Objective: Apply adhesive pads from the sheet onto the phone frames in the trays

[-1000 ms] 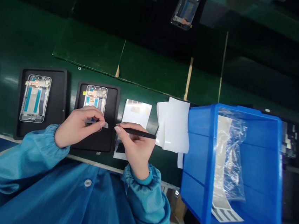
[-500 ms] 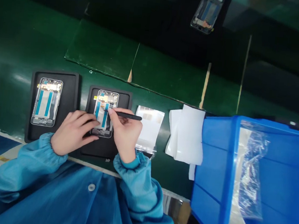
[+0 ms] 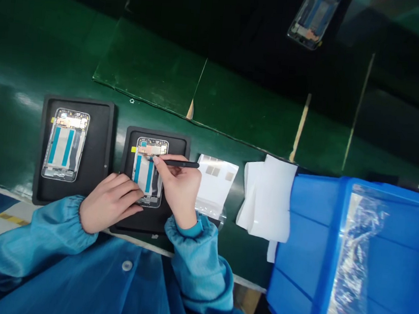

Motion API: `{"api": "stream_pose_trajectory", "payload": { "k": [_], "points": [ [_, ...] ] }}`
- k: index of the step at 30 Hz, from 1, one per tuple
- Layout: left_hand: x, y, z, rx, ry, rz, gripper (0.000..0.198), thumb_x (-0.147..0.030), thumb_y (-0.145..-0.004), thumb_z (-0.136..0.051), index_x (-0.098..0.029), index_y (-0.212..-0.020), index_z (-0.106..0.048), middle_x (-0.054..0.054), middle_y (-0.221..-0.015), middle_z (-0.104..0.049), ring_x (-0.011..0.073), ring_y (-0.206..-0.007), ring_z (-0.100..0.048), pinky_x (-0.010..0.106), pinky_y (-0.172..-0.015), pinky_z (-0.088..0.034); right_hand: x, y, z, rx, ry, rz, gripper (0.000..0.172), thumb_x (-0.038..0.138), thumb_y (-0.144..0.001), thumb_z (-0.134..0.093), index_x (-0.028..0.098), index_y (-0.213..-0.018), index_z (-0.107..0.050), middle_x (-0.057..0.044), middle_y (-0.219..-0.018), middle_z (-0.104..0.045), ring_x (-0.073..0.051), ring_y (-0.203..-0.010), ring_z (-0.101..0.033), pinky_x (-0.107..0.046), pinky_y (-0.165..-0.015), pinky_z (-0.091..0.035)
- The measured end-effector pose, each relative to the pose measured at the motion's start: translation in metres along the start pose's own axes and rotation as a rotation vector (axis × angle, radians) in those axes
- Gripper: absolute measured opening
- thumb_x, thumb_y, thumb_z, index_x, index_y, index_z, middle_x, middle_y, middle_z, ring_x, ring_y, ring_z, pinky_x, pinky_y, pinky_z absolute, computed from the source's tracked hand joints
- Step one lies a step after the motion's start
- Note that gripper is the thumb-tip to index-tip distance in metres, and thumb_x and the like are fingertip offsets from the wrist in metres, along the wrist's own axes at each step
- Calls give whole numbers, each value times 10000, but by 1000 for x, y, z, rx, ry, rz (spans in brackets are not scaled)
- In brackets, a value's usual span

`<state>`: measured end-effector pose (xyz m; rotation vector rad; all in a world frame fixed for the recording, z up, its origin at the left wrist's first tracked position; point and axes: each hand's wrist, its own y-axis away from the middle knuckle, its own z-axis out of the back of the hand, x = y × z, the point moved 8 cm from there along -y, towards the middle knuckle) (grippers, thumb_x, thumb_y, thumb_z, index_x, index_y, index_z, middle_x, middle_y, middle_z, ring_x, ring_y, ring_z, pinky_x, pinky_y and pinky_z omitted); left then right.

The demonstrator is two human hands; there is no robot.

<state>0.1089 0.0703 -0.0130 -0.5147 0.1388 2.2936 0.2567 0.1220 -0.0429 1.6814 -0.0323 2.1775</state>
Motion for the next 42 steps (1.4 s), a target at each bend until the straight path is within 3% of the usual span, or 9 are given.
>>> {"api": "stream_pose_trajectory", "payload": {
  "k": [9,26,31,35,42],
  "points": [
    [9,2,11,-52,14,67,133,-290,-943,-629,-172,-996,-663,51,-936,-695,219,-872,-559,372,-721,-405,2,0,-1,7,68,23,161,343,-781,-806,188,-794,-762,-31,-757,-781,-174,-621,-710,-263,-537,-562],
    [21,0,21,-106,-31,122,164,-297,-953,-605,-167,-1001,-693,57,-955,-698,218,-876,-559,377,-717,-405,0,1,-2,8,59,46,136,313,-784,-811,188,-810,-764,-25,-797,-788,-175,-674,-738,-266,-611,-601],
    [27,-8,24,-138,-166,228,302,-307,-966,-567,-161,-1210,-668,99,-1084,-682,251,-952,-560,393,-750,-421,-2,0,-3,16,42,44,135,316,-787,-808,191,-821,-768,-27,-806,-792,-177,-690,-746,-269,-633,-614],
    [29,-15,17,-59,-276,275,424,-332,-970,-554,-170,-1360,-598,123,-1195,-658,284,-1035,-557,413,-798,-426,-2,0,-4,13,54,45,157,341,-792,-800,190,-825,-770,-37,-816,-794,-183,-692,-745,-282,-636,-618],
    [24,-18,11,-44,-348,223,434,-333,-1002,-477,-129,-1368,-592,118,-1315,-638,304,-1156,-541,461,-926,-411,3,5,10,-58,52,30,210,385,-779,-809,196,-863,-772,-47,-846,-796,-196,-717,-752,-305,-663,-631]
  ]
}}
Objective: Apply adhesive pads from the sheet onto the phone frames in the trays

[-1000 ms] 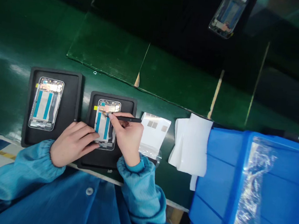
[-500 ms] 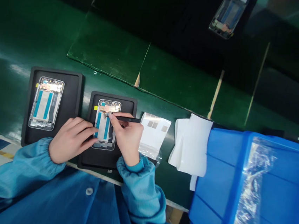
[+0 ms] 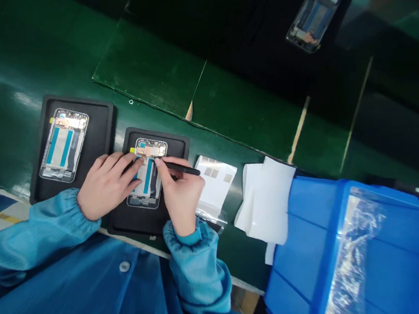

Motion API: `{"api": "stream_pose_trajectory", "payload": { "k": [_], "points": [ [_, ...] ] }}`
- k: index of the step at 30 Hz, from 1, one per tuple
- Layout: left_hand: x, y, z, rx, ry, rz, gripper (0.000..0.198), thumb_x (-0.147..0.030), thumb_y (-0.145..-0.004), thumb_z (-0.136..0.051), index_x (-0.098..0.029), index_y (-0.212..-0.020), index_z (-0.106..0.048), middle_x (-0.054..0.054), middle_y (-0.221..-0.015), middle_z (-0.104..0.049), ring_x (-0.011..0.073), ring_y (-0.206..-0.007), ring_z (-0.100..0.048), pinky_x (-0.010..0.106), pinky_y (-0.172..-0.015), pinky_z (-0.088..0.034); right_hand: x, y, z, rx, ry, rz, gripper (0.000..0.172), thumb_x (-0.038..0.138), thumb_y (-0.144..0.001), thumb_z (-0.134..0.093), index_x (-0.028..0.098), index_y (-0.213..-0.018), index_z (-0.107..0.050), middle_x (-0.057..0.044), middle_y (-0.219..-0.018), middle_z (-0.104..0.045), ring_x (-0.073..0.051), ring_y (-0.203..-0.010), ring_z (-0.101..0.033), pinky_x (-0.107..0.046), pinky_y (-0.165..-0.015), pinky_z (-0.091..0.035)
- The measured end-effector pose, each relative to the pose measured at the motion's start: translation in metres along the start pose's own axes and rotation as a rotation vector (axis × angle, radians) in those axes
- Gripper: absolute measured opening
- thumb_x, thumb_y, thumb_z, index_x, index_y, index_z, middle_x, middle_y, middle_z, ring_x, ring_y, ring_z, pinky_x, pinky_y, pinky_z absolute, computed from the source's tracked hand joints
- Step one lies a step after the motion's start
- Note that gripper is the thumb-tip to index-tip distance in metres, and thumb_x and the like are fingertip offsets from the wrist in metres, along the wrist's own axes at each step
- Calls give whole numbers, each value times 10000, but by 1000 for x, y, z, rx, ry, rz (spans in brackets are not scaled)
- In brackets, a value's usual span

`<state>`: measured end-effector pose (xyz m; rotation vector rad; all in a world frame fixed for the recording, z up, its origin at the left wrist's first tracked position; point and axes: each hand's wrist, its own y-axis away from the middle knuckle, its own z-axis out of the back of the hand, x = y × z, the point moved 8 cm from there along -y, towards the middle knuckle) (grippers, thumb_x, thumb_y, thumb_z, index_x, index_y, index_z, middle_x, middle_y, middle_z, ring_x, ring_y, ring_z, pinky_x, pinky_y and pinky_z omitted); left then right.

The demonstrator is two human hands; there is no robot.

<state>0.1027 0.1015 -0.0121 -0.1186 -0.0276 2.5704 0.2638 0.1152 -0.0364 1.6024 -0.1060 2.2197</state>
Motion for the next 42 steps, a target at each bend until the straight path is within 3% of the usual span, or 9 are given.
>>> {"api": "stream_pose_trajectory", "payload": {
  "k": [10,13,18,22,27,30,34,37,42],
  "points": [
    [6,0,3,34,35,-79,396,-351,-971,-549,-244,-1345,-623,91,-1358,-618,311,-1186,-550,455,-924,-448,11,23,24,-38,-24,0,135,298,-773,-826,207,-860,-776,-36,-822,-793,-186,-705,-750,-291,-654,-631],
    [8,4,5,24,67,-73,386,-349,-964,-563,-222,-1321,-639,99,-1371,-615,318,-1211,-547,455,-942,-452,11,30,30,-33,-22,2,124,292,-777,-824,210,-857,-778,-37,-818,-792,-190,-709,-748,-303,-666,-635],
    [6,8,4,-48,110,38,320,-284,-966,-537,-167,-1236,-665,126,-1340,-633,311,-1206,-557,445,-965,-450,6,44,42,-14,-21,4,120,308,-781,-820,222,-855,-782,-42,-829,-790,-211,-749,-749,-346,-713,-640],
    [18,11,3,-136,30,296,385,-245,-956,-500,-74,-1286,-600,191,-1210,-660,289,-1007,-614,409,-855,-484,-7,59,52,-13,-27,-3,104,303,-794,-810,232,-863,-780,-47,-858,-789,-227,-806,-747,-379,-769,-633],
    [23,5,-9,25,-104,426,479,-259,-969,-427,-20,-1373,-525,150,-885,-688,284,-822,-662,372,-683,-495,-25,73,57,-29,-58,-2,99,280,-800,-804,228,-877,-771,-52,-892,-787,-234,-875,-745,-392,-830,-620],
    [22,1,-8,69,-83,477,459,-235,-971,-401,-53,-1375,-523,140,-924,-707,259,-793,-696,336,-637,-505,-26,75,61,-58,-98,32,88,252,-797,-803,235,-878,-771,-49,-897,-787,-238,-905,-747,-409,-869,-613],
    [29,-1,15,-31,-7,496,450,-229,-956,-411,-105,-1378,-510,135,-1089,-717,221,-827,-722,297,-663,-538,-16,78,80,-140,-241,138,116,185,-776,-810,249,-859,-761,-43,-875,-785,-245,-838,-762,-423,-803,-635],
    [56,9,42,-101,-19,501,460,-251,-966,-402,-111,-1393,-500,150,-1169,-713,245,-964,-724,331,-804,-566,-5,81,97,-172,-329,260,158,142,-753,-809,265,-839,-760,-36,-815,-768,-262,-775,-763,-443,-734,-644],
    [152,55,65,-41,-136,674,526,-312,-973,-350,-75,-1427,-470,188,-1235,-677,300,-1095,-688,408,-950,-531,-7,80,106,-100,-363,272,182,131,-747,-805,285,-835,-763,-39,-811,-769,-272,-754,-767,-435,-682,-653]
  ]
}}
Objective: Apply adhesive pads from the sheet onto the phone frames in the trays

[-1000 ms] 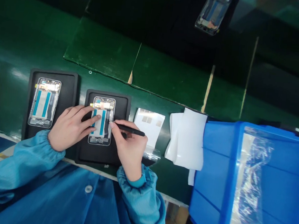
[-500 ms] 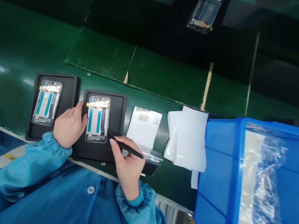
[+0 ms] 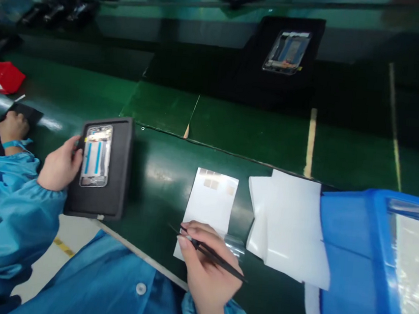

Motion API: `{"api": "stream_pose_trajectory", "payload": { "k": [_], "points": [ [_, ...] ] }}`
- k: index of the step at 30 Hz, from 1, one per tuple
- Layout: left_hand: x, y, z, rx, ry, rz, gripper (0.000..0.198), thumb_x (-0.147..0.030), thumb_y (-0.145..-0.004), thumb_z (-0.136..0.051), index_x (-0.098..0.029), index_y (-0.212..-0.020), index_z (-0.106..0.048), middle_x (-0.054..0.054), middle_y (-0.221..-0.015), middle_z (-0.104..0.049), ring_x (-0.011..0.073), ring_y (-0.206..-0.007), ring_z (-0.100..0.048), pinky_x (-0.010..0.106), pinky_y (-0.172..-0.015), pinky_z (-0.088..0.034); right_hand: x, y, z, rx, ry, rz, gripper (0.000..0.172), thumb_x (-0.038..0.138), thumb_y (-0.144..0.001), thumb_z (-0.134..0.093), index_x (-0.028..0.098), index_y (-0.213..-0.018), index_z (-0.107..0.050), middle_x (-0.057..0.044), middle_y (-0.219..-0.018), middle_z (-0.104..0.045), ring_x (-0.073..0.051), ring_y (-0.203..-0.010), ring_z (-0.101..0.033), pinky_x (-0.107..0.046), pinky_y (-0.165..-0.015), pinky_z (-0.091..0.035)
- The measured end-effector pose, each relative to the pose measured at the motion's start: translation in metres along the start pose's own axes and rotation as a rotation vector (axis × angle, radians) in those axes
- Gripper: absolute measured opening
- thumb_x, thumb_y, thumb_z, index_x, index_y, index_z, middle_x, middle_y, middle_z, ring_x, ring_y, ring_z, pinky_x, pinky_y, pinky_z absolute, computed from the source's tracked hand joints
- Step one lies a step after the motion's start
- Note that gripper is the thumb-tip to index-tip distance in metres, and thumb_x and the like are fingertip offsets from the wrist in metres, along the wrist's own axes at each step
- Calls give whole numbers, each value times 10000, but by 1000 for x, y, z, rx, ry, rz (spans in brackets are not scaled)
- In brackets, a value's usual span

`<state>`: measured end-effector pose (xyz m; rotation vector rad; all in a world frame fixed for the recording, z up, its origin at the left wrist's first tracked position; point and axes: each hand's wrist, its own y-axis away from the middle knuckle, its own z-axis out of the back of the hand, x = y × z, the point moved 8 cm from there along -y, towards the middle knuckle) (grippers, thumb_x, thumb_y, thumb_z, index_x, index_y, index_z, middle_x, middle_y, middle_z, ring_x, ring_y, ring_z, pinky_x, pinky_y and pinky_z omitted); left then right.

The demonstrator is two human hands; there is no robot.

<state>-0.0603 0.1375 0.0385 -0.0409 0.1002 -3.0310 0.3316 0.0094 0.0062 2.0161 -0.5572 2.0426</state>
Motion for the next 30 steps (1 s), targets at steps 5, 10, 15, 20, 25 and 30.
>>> {"api": "stream_pose_trajectory", "payload": {
  "k": [5,10,15,20,25,30],
  "points": [
    [55,-6,-18,97,-86,52,568,-337,-978,-301,-41,-1441,-445,219,-1323,-611,331,-1182,-622,448,-1003,-490,-8,0,-2,44,-33,-44,137,155,-767,-790,280,-809,-754,-40,-802,-772,-261,-751,-770,-403,-674,-660],
    [-23,34,-13,-103,-106,-60,678,-521,-959,-428,-97,-1487,-410,243,-1450,-482,381,-1259,-530,515,-1025,-459,-4,-2,-6,77,-40,-15,127,159,-767,-786,270,-824,-767,-44,-808,-786,-238,-746,-770,-354,-688,-662],
    [-77,60,-46,-30,-147,-103,670,-485,-930,-447,-80,-1464,-447,228,-1518,-442,455,-1337,-429,590,-1012,-442,-1,-1,-2,84,-80,-31,102,175,-771,-786,261,-822,-768,-43,-799,-784,-228,-751,-772,-327,-699,-660],
    [-15,21,-58,-6,-167,-105,659,-450,-913,-406,-81,-1458,-440,222,-1520,-446,426,-1371,-431,567,-1062,-425,-3,-2,19,60,-59,-89,34,232,-776,-790,245,-802,-774,-63,-798,-779,-254,-762,-772,-356,-710,-662],
    [16,-26,-21,-114,-229,-94,630,-415,-907,-425,-62,-1428,-444,271,-1496,-447,484,-1326,-457,661,-1022,-413,-4,-13,50,7,10,-60,45,273,-765,-802,244,-787,-777,-71,-798,-783,-265,-761,-772,-354,-698,-665],
    [-167,-59,2,-105,118,-518,418,-300,-951,-427,-87,-1271,-592,199,-1279,-639,324,-1226,-586,488,-1063,-464,-4,-32,71,-40,109,-96,121,338,-752,-812,231,-797,-780,-82,-816,-793,-279,-775,-778,-372,-722,-666]
  ]
}}
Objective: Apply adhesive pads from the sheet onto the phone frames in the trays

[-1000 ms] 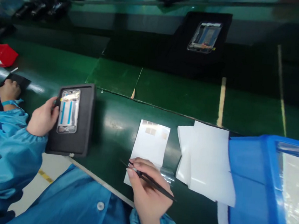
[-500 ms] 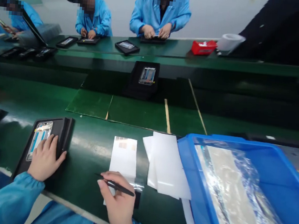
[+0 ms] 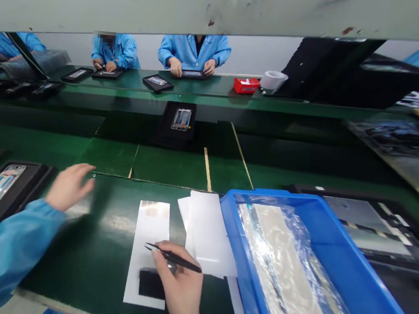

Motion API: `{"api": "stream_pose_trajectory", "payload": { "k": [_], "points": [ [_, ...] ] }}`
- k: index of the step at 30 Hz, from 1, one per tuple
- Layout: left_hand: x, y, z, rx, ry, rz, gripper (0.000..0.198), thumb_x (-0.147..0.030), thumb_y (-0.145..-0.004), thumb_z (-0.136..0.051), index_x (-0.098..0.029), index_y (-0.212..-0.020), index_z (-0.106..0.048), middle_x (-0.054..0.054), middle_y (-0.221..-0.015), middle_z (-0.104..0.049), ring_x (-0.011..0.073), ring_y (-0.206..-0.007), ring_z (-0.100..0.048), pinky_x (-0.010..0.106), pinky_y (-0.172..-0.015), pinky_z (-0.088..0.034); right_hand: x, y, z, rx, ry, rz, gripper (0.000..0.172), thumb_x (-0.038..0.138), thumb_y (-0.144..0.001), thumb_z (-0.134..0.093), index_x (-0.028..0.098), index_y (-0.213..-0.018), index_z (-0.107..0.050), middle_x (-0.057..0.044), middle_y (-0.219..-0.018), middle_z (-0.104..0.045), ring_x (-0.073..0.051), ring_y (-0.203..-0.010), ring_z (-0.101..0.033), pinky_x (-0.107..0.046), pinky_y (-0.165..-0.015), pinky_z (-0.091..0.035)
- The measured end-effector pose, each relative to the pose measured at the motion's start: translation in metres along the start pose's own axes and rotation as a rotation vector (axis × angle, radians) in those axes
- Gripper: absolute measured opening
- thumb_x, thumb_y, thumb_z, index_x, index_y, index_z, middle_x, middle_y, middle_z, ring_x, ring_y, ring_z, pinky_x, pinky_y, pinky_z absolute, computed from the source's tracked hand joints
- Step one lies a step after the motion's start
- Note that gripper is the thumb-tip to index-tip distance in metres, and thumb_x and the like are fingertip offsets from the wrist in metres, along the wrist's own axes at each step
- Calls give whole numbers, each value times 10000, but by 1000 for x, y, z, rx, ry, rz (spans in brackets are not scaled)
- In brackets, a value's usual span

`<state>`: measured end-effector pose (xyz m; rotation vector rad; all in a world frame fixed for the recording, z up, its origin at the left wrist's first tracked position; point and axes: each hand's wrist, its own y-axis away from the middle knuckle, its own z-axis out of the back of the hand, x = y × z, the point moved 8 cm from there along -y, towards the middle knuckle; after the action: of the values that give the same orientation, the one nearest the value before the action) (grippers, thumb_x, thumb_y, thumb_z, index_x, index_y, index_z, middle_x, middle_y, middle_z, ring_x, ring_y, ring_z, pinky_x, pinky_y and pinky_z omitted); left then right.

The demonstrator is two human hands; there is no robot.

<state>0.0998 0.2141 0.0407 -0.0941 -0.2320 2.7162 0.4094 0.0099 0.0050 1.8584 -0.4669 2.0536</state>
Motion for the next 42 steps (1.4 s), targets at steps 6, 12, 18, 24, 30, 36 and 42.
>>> {"api": "stream_pose_trajectory", "payload": {
  "k": [6,12,18,24,30,36,42],
  "points": [
    [-167,-148,-63,69,111,-302,354,-216,-971,-506,-174,-1311,-596,118,-1353,-615,217,-1219,-585,375,-1053,-480,6,-8,14,-18,75,-45,198,418,-743,-817,228,-785,-782,-81,-817,-790,-287,-788,-769,-380,-728,-648],
    [-203,-202,-92,15,57,-307,424,-395,-950,-624,-171,-1305,-569,110,-1324,-588,241,-1136,-618,472,-952,-552,-10,-1,40,-143,71,-123,269,473,-717,-832,217,-782,-779,-86,-821,-782,-290,-782,-748,-376,-725,-620],
    [-215,-213,-103,-11,7,-232,406,-390,-956,-615,-174,-1296,-574,106,-1304,-599,233,-1120,-623,459,-940,-558,-43,-18,40,-57,71,-204,354,515,-709,-823,180,-813,-777,-102,-818,-777,-276,-766,-731,-371,-721,-605],
    [-221,-223,-113,32,-36,-153,391,-394,-954,-618,-164,-1268,-587,99,-1260,-619,221,-1081,-637,440,-911,-569,-63,-26,36,-124,-30,-193,363,510,-703,-832,172,-818,-767,-74,-769,-752,-238,-722,-695,-353,-716,-568],
    [-227,-222,-116,33,-65,-181,397,-394,-953,-621,-161,-1272,-585,103,-1265,-616,223,-1086,-636,441,-914,-567,-79,-28,32,-85,-65,-132,348,493,-716,-820,165,-816,-758,-84,-751,-742,-243,-707,-690,-374,-707,-564],
    [-195,-215,-106,31,-80,-290,398,-394,-953,-620,-164,-1276,-584,103,-1275,-612,226,-1096,-632,446,-921,-565,-76,-30,30,-50,-82,-135,330,471,-735,-808,161,-828,-747,-91,-773,-740,-240,-718,-685,-378,-717,-560],
    [-96,-162,-93,84,-62,-377,352,-387,-958,-611,-159,-1226,-607,93,-1231,-630,216,-1077,-633,441,-924,-556,-68,-30,30,-49,-84,-163,344,481,-708,-817,161,-812,-744,-86,-763,-730,-239,-712,-668,-372,-708,-544]
  ]
}}
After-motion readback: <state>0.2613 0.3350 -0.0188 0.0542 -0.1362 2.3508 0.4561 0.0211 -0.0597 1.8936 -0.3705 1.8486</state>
